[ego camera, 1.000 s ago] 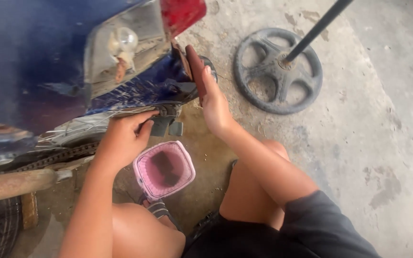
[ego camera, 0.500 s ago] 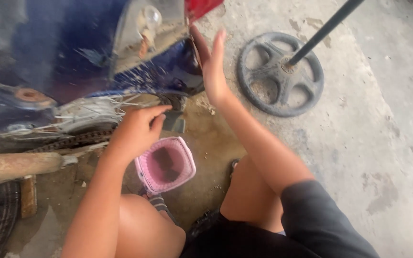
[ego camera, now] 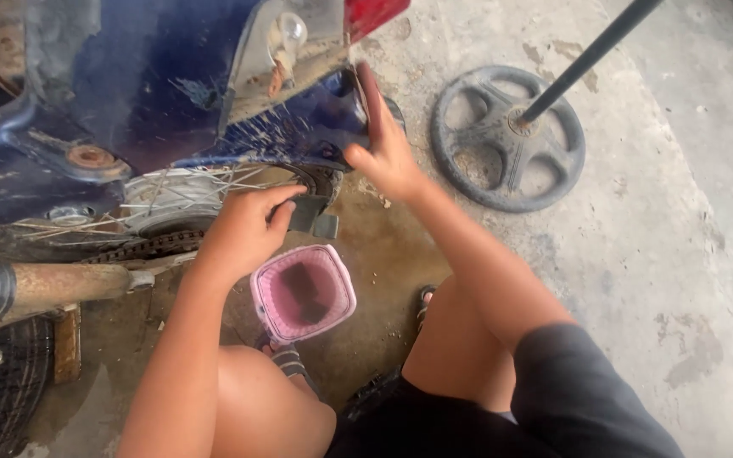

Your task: Wet sanding a motorcycle panel using sandpaper and a bucket of water to prepare the surface.

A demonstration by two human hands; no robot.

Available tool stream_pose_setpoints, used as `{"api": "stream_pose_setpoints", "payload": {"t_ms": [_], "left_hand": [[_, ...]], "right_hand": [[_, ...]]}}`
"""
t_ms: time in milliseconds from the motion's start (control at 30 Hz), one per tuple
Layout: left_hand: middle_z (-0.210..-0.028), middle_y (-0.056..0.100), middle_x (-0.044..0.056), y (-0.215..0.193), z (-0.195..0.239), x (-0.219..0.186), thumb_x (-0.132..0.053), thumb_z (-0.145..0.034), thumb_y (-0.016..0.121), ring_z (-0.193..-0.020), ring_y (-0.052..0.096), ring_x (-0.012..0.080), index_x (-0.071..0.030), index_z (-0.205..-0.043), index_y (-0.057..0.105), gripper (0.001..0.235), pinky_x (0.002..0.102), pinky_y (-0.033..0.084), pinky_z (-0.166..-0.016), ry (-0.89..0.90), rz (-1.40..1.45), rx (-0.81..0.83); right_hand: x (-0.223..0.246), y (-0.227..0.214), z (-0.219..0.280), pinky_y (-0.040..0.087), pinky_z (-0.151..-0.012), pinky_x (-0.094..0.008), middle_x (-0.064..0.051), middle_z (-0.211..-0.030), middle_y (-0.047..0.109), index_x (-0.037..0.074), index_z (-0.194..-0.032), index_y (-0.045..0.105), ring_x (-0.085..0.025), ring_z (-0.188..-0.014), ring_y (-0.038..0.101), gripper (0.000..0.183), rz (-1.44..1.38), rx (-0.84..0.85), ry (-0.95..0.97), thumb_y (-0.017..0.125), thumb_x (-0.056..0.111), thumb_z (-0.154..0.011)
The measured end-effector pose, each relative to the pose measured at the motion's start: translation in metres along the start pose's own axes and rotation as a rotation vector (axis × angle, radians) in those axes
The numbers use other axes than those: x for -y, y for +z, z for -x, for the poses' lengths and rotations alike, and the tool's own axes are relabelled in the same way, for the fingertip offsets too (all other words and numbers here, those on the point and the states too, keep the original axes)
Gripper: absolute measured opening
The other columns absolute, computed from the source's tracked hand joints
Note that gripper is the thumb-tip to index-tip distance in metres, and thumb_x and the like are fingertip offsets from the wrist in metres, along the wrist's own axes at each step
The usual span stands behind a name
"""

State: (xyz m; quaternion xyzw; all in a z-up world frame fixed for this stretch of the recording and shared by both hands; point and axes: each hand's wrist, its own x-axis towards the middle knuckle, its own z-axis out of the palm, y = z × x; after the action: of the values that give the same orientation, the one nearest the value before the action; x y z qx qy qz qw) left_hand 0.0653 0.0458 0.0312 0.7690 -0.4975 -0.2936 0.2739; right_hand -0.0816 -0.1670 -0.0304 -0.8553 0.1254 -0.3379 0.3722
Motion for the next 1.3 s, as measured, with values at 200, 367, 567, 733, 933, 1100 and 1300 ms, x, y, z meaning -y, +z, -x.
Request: {"api": "stream_pose_setpoints", "payload": {"t_ms": [200, 367, 567, 733, 933, 1100, 1300], "left_hand": [[-0.051, 0.048, 0.002, 0.001, 0.001, -0.001, -0.015, -0.097, 0.055, -0.044, 0.033, 0.0156, -0.021, -0.131, 0.075, 0.04, 0.033, 0.032, -0.05, 0.052, 0.004, -0.042], [-0.052, 0.05, 0.002, 0.007, 0.002, -0.012, -0.016, -0.099, 0.055, -0.044, 0.033, 0.0154, -0.016, -0.131, 0.074, 0.037, 0.035, 0.029, -0.048, 0.054, -0.005, -0.034], [-0.069, 0.068, 0.004, 0.01, -0.002, -0.019, -0.017, -0.098, 0.057, -0.05, 0.046, 0.0165, -0.017, -0.127, 0.075, 0.034, 0.036, 0.039, -0.055, 0.102, 0.005, -0.091], [-0.054, 0.051, 0.004, 0.007, -0.001, -0.012, -0.015, -0.098, 0.056, -0.048, 0.036, 0.0197, -0.017, -0.126, 0.076, 0.035, 0.037, 0.035, -0.055, 0.084, -0.059, -0.087], [-0.095, 0.079, 0.006, 0.002, 0.004, -0.011, -0.015, -0.099, 0.059, -0.061, 0.064, 0.0163, -0.014, -0.13, 0.074, 0.034, 0.037, 0.048, -0.06, 0.097, -0.033, -0.166], [-0.074, 0.075, 0.002, -0.004, 0.008, -0.013, -0.019, -0.102, 0.06, -0.057, 0.061, 0.0114, -0.017, -0.128, 0.076, 0.031, 0.032, 0.045, -0.058, 0.054, -0.007, -0.219], [-0.085, 0.072, -0.003, 0.009, 0.005, -0.021, -0.017, -0.102, 0.062, -0.062, 0.051, 0.0074, -0.014, -0.121, 0.078, 0.025, 0.027, 0.046, -0.061, 0.129, 0.114, -0.32]], "right_hand": [[0.037, -0.016, 0.025, 0.013, -0.136, -0.062, -0.016, -0.177, -0.007, 0.013, -0.166, -0.014, -0.045, -0.167, 0.0, 0.152, 0.141, 0.137, 0.026, 0.086, 0.075, -0.071], [0.017, -0.016, 0.003, 0.025, -0.123, -0.071, -0.015, -0.178, 0.01, 0.019, -0.165, -0.009, -0.046, -0.164, 0.005, 0.15, 0.164, 0.158, 0.182, 0.09, 0.078, -0.068], [0.029, -0.017, 0.005, 0.014, -0.135, -0.06, -0.017, -0.177, 0.004, 0.01, -0.165, -0.013, -0.045, -0.166, 0.007, 0.155, 0.218, 0.13, 0.069, 0.087, 0.08, -0.069], [0.038, -0.023, 0.013, 0.029, -0.122, -0.069, -0.011, -0.179, 0.004, 0.018, -0.165, -0.014, -0.051, -0.163, 0.0, 0.151, 0.169, 0.198, 0.195, 0.077, 0.088, -0.066], [0.032, -0.023, 0.005, 0.011, -0.129, -0.066, -0.022, -0.175, 0.006, 0.006, -0.163, -0.008, -0.051, -0.16, 0.002, 0.152, 0.237, 0.183, 0.23, 0.075, 0.089, -0.065], [0.047, -0.037, 0.027, 0.005, -0.132, -0.062, -0.031, -0.174, 0.0, 0.012, -0.162, -0.022, -0.053, -0.161, 0.0, 0.147, 0.23, 0.26, 0.096, 0.074, 0.084, -0.077], [0.048, -0.04, 0.002, 0.001, -0.131, -0.06, -0.022, -0.174, -0.001, 0.001, -0.162, -0.007, -0.043, -0.16, -0.008, 0.149, 0.273, 0.287, 0.211, 0.068, 0.089, -0.068]]}}
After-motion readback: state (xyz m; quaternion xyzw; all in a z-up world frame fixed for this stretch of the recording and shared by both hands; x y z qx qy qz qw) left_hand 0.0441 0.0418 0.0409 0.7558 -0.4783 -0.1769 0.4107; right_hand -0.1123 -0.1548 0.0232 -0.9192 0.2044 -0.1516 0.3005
